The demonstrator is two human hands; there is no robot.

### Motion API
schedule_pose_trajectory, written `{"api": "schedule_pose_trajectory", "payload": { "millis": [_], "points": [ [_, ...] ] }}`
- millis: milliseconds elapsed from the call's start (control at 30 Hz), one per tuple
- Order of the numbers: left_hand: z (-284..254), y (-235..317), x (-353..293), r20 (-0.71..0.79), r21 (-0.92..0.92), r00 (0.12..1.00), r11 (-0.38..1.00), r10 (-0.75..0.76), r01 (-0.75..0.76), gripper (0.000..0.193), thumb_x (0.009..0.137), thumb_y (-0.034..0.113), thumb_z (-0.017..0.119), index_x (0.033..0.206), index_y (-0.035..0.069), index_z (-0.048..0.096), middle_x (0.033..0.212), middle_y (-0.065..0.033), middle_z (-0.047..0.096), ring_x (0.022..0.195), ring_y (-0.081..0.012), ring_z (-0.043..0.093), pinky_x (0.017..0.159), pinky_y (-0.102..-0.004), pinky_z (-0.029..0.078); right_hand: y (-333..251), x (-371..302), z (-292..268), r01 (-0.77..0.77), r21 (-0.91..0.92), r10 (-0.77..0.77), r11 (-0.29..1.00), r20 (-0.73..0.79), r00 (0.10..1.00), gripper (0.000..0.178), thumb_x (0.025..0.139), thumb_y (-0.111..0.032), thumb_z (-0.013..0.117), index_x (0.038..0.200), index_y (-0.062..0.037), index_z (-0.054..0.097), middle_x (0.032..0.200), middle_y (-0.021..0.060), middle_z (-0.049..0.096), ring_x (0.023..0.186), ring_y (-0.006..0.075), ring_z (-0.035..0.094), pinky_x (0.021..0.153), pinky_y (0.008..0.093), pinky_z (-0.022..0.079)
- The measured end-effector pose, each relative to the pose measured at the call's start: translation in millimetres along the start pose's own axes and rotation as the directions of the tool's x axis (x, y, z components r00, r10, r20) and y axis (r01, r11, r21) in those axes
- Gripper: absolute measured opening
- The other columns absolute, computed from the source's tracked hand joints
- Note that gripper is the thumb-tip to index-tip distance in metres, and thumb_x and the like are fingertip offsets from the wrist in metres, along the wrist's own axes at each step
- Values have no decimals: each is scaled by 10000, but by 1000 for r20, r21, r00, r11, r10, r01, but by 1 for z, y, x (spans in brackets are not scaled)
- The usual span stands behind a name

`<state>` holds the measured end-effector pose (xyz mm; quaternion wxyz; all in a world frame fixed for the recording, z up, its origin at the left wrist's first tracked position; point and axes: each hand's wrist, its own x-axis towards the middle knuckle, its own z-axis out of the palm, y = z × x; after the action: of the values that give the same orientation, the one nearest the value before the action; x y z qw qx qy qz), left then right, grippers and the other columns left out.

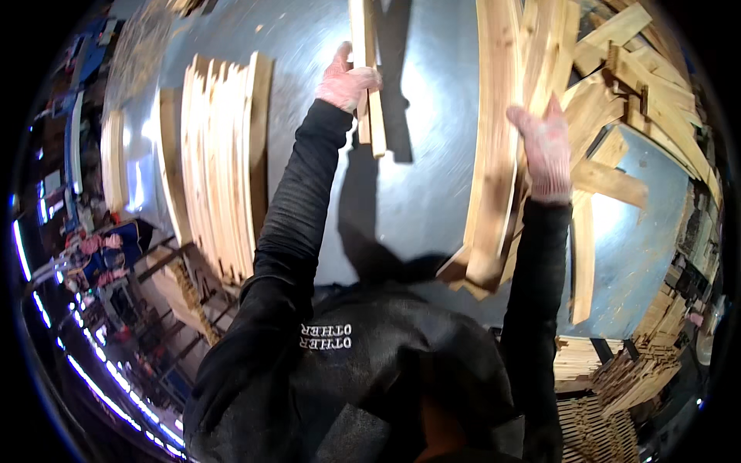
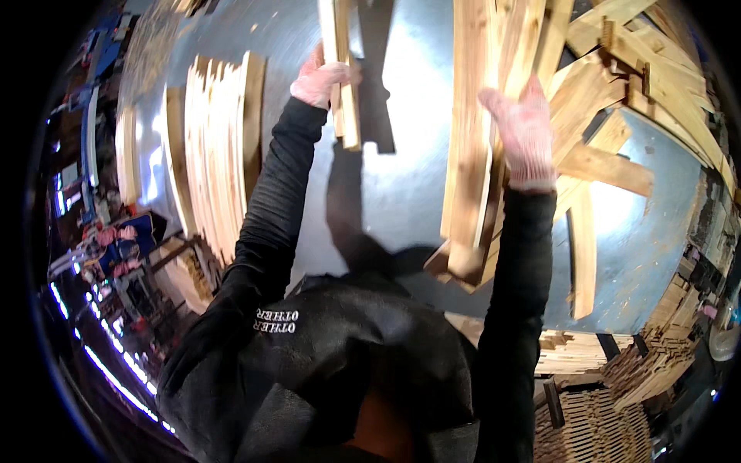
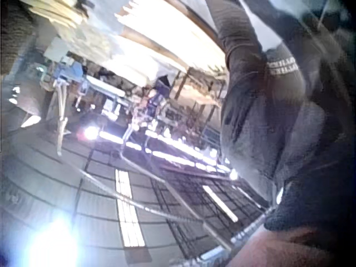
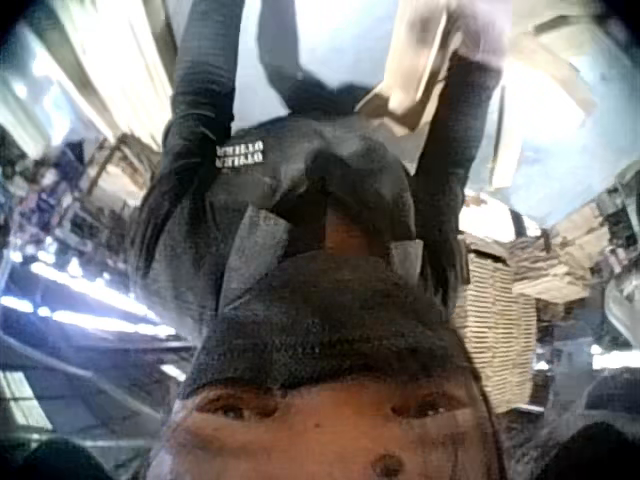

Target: The person repeatedly picks up thin wooden planks from a metal table and stacks them into a neat pile. They handle the planks one at a time or in small groups, aligning them carefully before adding them to the growing stack.

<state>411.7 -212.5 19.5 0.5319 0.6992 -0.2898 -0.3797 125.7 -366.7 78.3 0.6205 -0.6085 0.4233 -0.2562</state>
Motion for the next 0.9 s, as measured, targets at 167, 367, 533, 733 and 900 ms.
{"api": "schedule_pose_trajectory", "payload": {
  "millis": [167, 367, 533, 733, 900],
  "points": [
    [25, 4, -127, 437, -875, 896, 263, 74, 405, 845, 657, 233, 689, 1358, -126, 384, 1257, -288, 517, 1037, -381, 577, 972, -457, 462, -2, -22, 69, 87, -134, -74, 987, 100, 992, 599, 869, -267, 718, 1288, 88, 479, 1089, 107, 665, 968, 142, 621, 878, 270, 482],
    [-5, -63, -228, 327, -635, 908, 651, -261, 416, 506, 745, 203, 746, 1148, -57, 585, 990, -148, 651, 924, -258, 645, 861, -343, 540, 42, -117, 131, -29, 128, 9, 991, 155, 988, 562, 917, -245, 680, 1383, -12, 470, 1229, 98, 623, 1078, 165, 585, 945, 295, 458],
    [6, -68, -253, 148, -256, 960, 928, -238, 269, 447, 778, 271, 769, 1108, -5, 647, 957, -98, 671, 869, -184, 643, 839, -316, 521, 37, -158, 150, -68, 68, 62, 995, 77, 995, 597, 911, -205, 678, 1424, -20, 436, 1238, 110, 622, 1072, 174, 590, 934, 309, 471],
    [8, -47, -222, -78, 310, 924, 871, -375, 380, 914, 744, 256, 835, 1399, -18, 258, 1105, -129, 669, 1042, -197, 628, 957, -312, 484, 60, -157, 171, 124, -141, -120, 982, 40, 992, 537, 900, -136, 654, 1392, -22, 469, 1143, 116, 658, 990, 175, 626, 851, 306, 510],
    [-17, -121, -225, 147, -411, 978, 890, -149, 197, 963, 794, 403, 760, 1456, -11, 196, 1309, -311, 481, 1167, -419, 542, 1021, -475, 453, 98, -142, 149, -340, 516, 185, 786, 329, 926, 490, 902, -133, 643, 1354, -7, 500, 1148, 125, 668, 996, 209, 655, 859, 297, 520]
  ]
}}
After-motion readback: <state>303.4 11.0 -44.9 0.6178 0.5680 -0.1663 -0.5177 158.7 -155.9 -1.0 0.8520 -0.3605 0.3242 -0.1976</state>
